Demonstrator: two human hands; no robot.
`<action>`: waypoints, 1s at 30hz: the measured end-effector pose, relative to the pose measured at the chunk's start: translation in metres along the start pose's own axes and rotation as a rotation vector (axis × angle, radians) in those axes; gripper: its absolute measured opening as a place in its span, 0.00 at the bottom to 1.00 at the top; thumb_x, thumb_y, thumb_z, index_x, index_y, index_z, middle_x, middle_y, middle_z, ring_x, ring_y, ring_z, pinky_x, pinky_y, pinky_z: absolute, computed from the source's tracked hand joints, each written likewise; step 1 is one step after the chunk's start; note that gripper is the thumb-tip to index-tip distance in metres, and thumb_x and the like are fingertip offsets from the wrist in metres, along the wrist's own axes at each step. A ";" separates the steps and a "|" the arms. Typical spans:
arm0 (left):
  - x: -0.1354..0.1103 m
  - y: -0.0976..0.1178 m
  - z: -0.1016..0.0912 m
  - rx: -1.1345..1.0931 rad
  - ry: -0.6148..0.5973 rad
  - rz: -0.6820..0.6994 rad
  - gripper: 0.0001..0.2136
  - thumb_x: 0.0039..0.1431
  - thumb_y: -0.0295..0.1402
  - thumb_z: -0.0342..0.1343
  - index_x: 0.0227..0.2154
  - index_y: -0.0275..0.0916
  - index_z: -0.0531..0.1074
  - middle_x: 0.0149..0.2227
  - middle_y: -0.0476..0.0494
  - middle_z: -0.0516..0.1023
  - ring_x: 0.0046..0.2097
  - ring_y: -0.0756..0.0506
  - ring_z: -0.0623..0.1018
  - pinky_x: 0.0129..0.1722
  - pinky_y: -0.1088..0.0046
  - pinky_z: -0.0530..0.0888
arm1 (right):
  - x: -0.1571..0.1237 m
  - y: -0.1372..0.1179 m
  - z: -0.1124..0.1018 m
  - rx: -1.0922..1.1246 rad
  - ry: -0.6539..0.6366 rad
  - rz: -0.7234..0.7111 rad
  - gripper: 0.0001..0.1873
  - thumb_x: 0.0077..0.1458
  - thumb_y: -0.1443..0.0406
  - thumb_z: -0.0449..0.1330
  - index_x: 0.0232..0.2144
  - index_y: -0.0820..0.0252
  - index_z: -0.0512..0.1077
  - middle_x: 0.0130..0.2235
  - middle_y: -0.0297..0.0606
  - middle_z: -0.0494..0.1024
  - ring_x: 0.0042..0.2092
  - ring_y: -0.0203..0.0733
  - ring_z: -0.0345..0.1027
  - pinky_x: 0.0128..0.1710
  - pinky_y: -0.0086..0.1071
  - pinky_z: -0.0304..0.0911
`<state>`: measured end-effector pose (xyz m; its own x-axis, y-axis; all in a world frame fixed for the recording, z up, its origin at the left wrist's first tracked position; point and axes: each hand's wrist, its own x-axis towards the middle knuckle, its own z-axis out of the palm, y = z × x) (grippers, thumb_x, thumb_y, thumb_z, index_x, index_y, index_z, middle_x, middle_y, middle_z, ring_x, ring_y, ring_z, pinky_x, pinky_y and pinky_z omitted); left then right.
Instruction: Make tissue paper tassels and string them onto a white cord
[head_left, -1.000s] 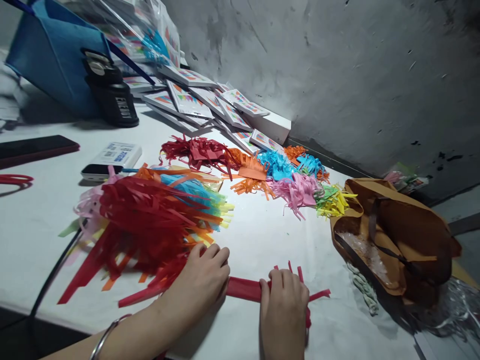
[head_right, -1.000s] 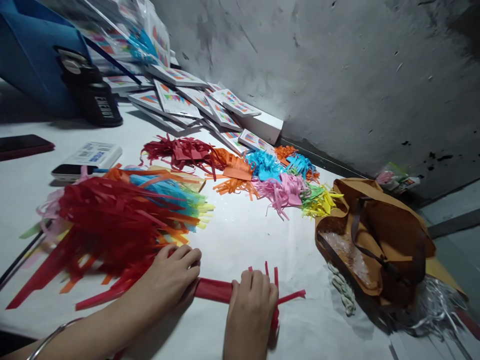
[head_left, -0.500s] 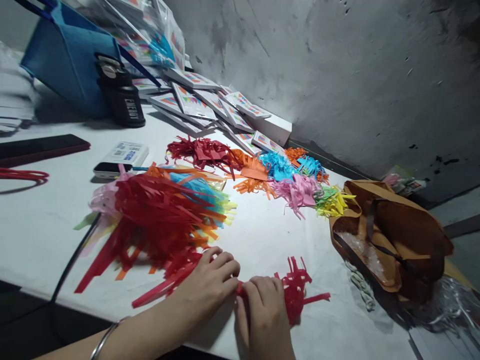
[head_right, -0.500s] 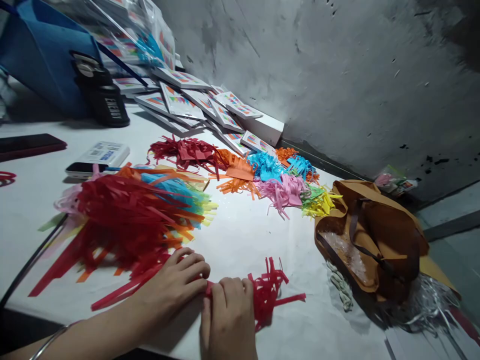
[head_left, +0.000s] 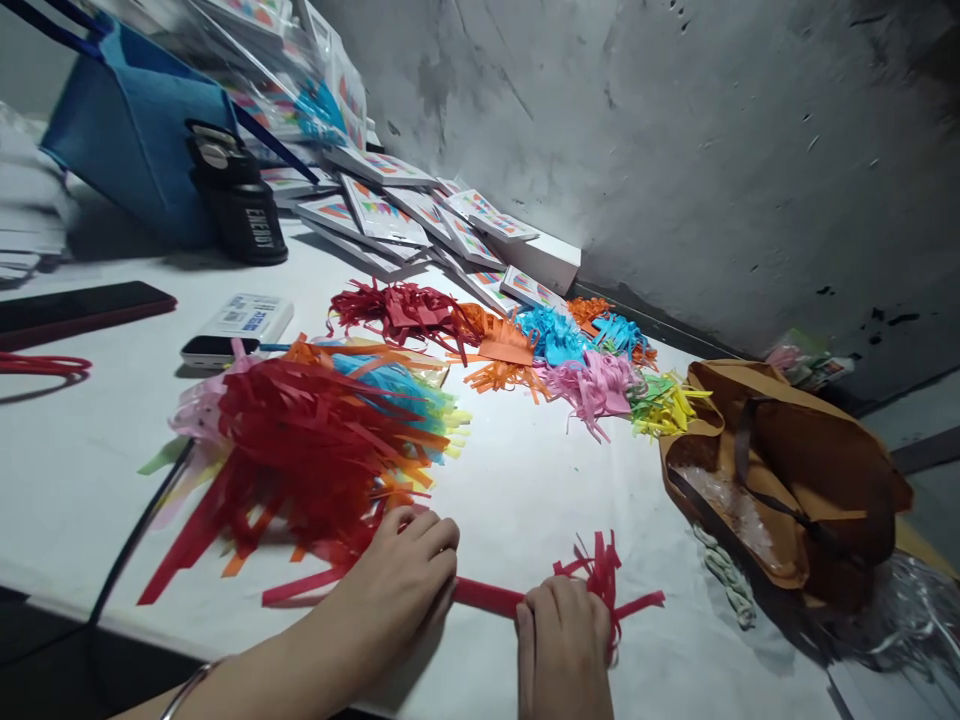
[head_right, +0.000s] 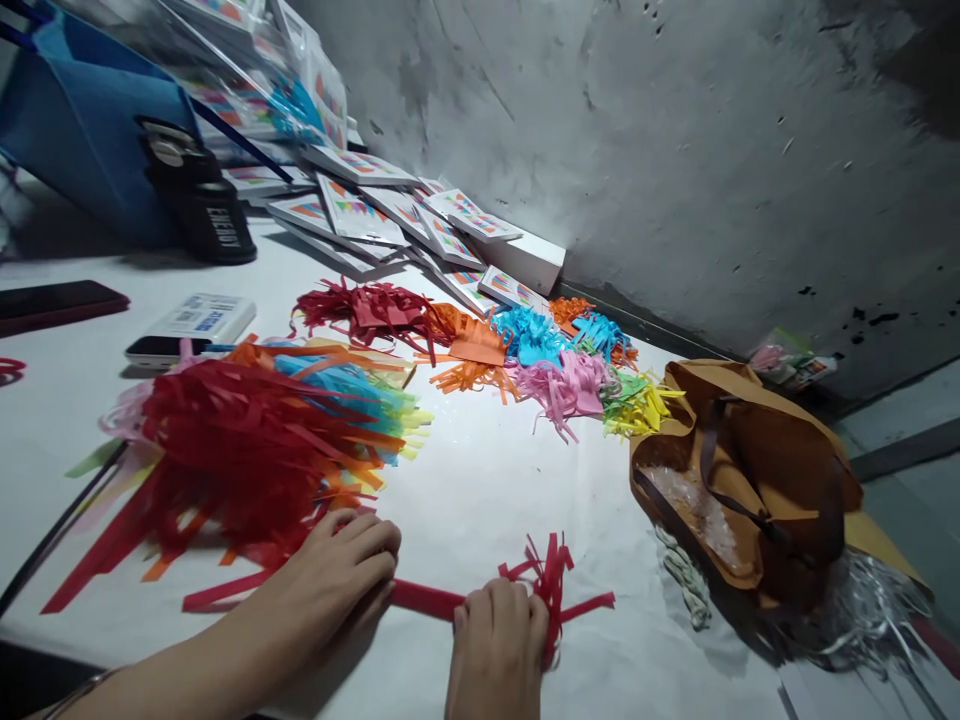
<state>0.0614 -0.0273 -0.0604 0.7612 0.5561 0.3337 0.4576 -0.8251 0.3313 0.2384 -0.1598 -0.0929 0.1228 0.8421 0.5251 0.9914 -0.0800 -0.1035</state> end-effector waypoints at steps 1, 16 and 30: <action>0.003 0.003 -0.002 0.032 -0.043 -0.041 0.08 0.60 0.24 0.57 0.26 0.39 0.74 0.32 0.47 0.76 0.36 0.42 0.71 0.44 0.59 0.60 | 0.002 0.000 -0.001 -0.034 -0.032 0.022 0.10 0.65 0.71 0.49 0.33 0.54 0.65 0.34 0.39 0.72 0.39 0.50 0.64 0.47 0.48 0.53; 0.005 -0.009 0.004 0.063 0.054 0.292 0.09 0.58 0.27 0.66 0.26 0.42 0.73 0.30 0.54 0.77 0.39 0.44 0.71 0.52 0.57 0.55 | 0.023 -0.017 -0.008 0.110 0.052 0.075 0.06 0.66 0.68 0.52 0.37 0.54 0.68 0.36 0.38 0.72 0.40 0.49 0.64 0.51 0.50 0.51; 0.000 -0.005 0.001 -0.022 0.001 0.169 0.09 0.58 0.23 0.63 0.26 0.40 0.72 0.34 0.52 0.77 0.37 0.46 0.72 0.43 0.62 0.61 | 0.019 -0.029 0.003 0.239 0.058 -0.145 0.14 0.66 0.72 0.47 0.31 0.57 0.67 0.30 0.35 0.70 0.34 0.43 0.63 0.47 0.43 0.56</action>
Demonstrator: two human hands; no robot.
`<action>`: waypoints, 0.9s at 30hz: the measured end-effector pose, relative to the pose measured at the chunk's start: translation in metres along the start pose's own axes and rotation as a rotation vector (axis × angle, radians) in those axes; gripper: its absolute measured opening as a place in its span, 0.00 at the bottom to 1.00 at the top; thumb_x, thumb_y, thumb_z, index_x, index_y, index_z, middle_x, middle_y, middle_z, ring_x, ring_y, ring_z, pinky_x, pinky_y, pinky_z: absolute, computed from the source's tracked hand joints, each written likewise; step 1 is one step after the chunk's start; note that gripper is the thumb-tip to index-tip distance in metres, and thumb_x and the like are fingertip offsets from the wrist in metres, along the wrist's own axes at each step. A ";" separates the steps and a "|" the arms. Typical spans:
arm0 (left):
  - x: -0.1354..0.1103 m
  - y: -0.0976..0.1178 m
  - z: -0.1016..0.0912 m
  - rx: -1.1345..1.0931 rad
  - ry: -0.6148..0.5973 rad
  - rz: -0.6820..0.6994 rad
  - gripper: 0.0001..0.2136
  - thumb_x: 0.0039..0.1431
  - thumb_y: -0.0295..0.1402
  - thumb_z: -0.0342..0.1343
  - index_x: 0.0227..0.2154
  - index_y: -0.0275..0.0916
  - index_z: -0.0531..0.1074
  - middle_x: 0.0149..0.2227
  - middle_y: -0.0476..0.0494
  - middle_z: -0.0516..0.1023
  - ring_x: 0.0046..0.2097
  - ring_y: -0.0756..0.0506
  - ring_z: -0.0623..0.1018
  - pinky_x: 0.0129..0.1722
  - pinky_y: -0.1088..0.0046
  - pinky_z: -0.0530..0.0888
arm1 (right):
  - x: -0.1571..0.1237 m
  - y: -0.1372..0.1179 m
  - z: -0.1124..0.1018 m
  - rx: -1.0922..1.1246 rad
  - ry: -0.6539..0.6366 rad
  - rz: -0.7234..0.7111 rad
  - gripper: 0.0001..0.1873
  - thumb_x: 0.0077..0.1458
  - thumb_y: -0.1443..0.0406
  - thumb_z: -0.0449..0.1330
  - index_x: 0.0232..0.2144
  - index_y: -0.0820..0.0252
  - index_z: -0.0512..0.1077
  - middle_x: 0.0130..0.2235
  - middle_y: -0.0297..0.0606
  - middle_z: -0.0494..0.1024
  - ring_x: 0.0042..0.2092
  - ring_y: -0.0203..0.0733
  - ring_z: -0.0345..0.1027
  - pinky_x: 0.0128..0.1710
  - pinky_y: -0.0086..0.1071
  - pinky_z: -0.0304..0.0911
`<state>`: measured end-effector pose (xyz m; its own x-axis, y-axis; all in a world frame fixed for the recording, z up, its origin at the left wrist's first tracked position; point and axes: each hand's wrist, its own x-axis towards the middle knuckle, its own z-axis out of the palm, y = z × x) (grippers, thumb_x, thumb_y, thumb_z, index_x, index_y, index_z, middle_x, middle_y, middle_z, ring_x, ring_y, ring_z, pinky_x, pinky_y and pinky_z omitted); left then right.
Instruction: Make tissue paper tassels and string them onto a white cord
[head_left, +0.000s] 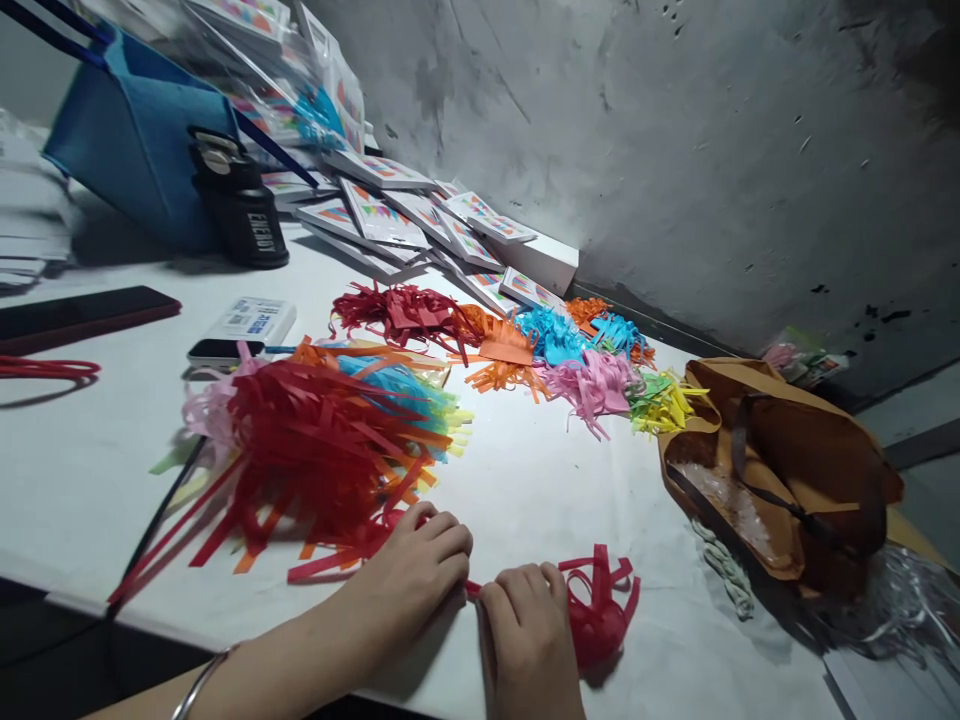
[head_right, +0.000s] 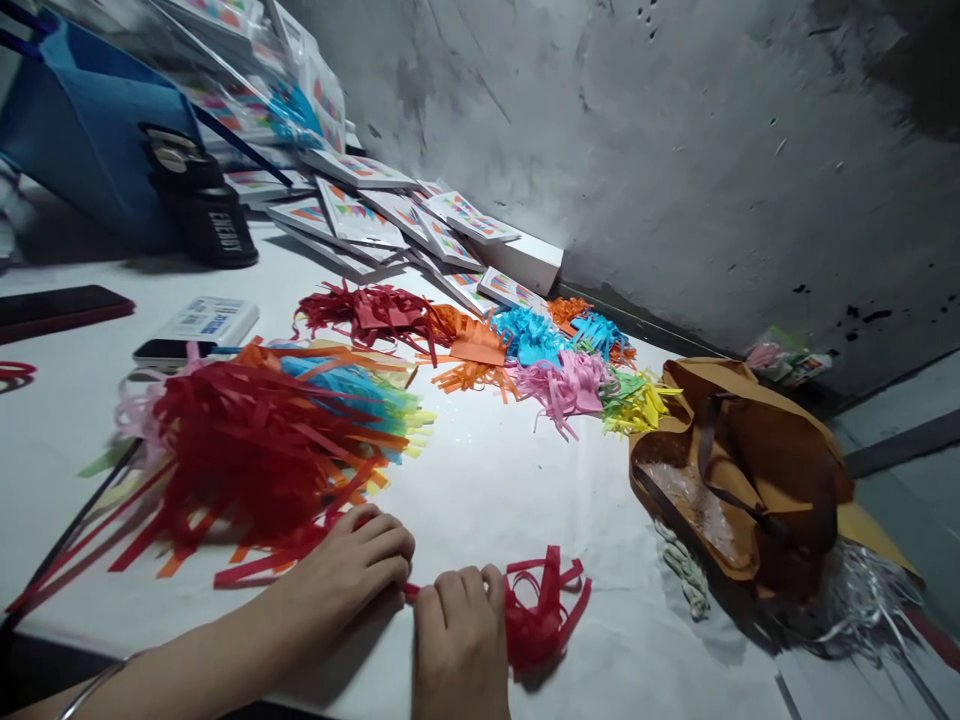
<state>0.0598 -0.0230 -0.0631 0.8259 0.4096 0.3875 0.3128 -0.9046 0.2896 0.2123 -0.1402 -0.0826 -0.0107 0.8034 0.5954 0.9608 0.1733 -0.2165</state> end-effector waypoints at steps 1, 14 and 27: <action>-0.001 -0.001 0.002 0.012 0.005 0.011 0.09 0.58 0.24 0.63 0.26 0.40 0.72 0.34 0.52 0.77 0.37 0.46 0.72 0.43 0.62 0.60 | -0.004 0.003 -0.003 -0.014 -0.004 -0.007 0.14 0.65 0.73 0.47 0.31 0.57 0.68 0.30 0.35 0.71 0.34 0.43 0.63 0.47 0.44 0.57; 0.022 0.022 -0.015 0.097 -0.217 -0.256 0.04 0.56 0.24 0.60 0.29 0.38 0.77 0.39 0.42 0.77 0.43 0.38 0.73 0.50 0.50 0.63 | -0.013 0.005 -0.008 -0.230 -0.022 0.252 0.09 0.57 0.74 0.52 0.33 0.55 0.66 0.36 0.40 0.73 0.42 0.52 0.67 0.53 0.57 0.53; 0.017 0.012 0.007 0.139 -0.103 0.070 0.08 0.58 0.27 0.64 0.24 0.40 0.75 0.30 0.48 0.75 0.38 0.43 0.71 0.45 0.60 0.63 | -0.003 -0.006 -0.006 -0.086 -0.003 0.107 0.11 0.61 0.74 0.53 0.38 0.56 0.71 0.35 0.34 0.74 0.39 0.45 0.68 0.59 0.56 0.50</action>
<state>0.0808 -0.0281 -0.0595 0.8891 0.3377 0.3089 0.3093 -0.9408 0.1384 0.2086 -0.1471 -0.0785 0.0922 0.8165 0.5700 0.9766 0.0376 -0.2117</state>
